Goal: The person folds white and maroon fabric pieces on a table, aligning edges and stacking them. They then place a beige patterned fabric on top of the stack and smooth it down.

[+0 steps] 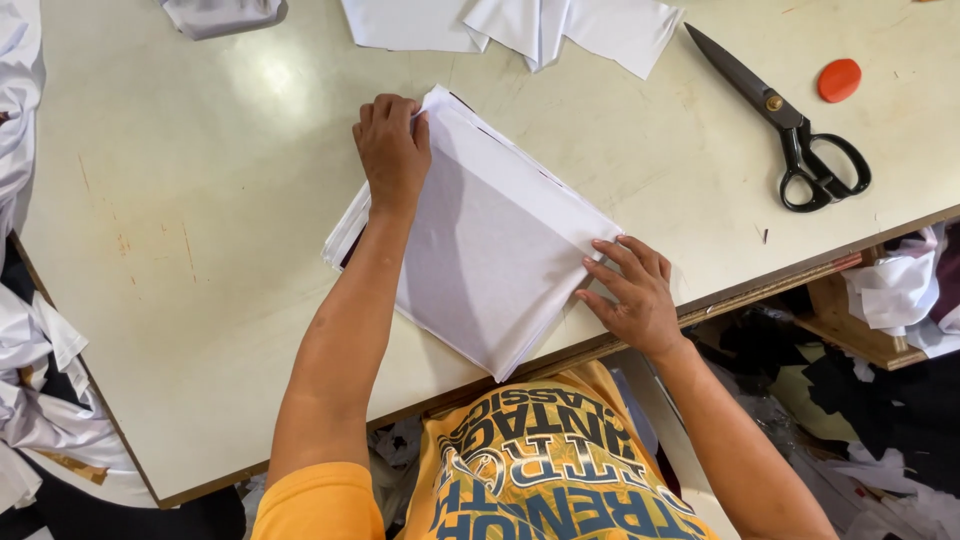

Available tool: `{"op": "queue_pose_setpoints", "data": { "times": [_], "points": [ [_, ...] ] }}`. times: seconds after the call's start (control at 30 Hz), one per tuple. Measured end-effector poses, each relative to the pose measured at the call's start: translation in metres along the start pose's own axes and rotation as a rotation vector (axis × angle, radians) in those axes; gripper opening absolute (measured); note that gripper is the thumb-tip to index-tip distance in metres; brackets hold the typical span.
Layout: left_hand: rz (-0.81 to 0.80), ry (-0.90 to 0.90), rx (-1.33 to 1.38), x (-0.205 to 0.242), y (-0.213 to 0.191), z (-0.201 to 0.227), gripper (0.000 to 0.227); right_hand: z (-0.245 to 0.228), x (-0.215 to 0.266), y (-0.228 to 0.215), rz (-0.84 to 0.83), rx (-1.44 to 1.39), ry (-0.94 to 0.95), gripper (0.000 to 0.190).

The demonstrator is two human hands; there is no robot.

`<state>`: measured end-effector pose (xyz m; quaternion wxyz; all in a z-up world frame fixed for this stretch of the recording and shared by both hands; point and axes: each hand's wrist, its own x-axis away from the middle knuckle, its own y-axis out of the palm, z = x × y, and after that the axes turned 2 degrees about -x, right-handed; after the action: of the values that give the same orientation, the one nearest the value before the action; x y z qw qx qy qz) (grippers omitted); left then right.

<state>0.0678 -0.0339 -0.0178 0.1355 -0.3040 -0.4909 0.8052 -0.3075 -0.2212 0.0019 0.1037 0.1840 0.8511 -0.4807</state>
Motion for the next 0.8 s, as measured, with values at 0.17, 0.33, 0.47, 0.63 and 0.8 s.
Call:
{"op": "queue_pose_setpoints", "data": {
  "times": [0.17,0.33,0.47,0.63,0.8],
  "points": [
    [0.206,0.194,-0.043,0.0,-0.005,0.001,0.007,-0.001,-0.002,-0.001,-0.002,-0.012,-0.005,0.044],
    [0.194,0.217,-0.106,-0.001,-0.003,-0.006,0.009,0.003,0.005,0.008,0.004,-0.062,0.063,0.044],
    [0.165,0.218,-0.134,-0.003,0.004,-0.012,0.018,0.004,0.007,0.011,0.011,-0.087,0.125,0.044],
    [0.146,0.235,-0.156,-0.007,0.008,-0.008,0.019,0.004,0.004,0.011,0.019,-0.097,0.111,0.046],
    [0.166,0.271,-0.145,0.001,-0.004,0.004,0.021,0.005,0.002,0.011,0.026,-0.078,0.089,0.048]
  ]
}}
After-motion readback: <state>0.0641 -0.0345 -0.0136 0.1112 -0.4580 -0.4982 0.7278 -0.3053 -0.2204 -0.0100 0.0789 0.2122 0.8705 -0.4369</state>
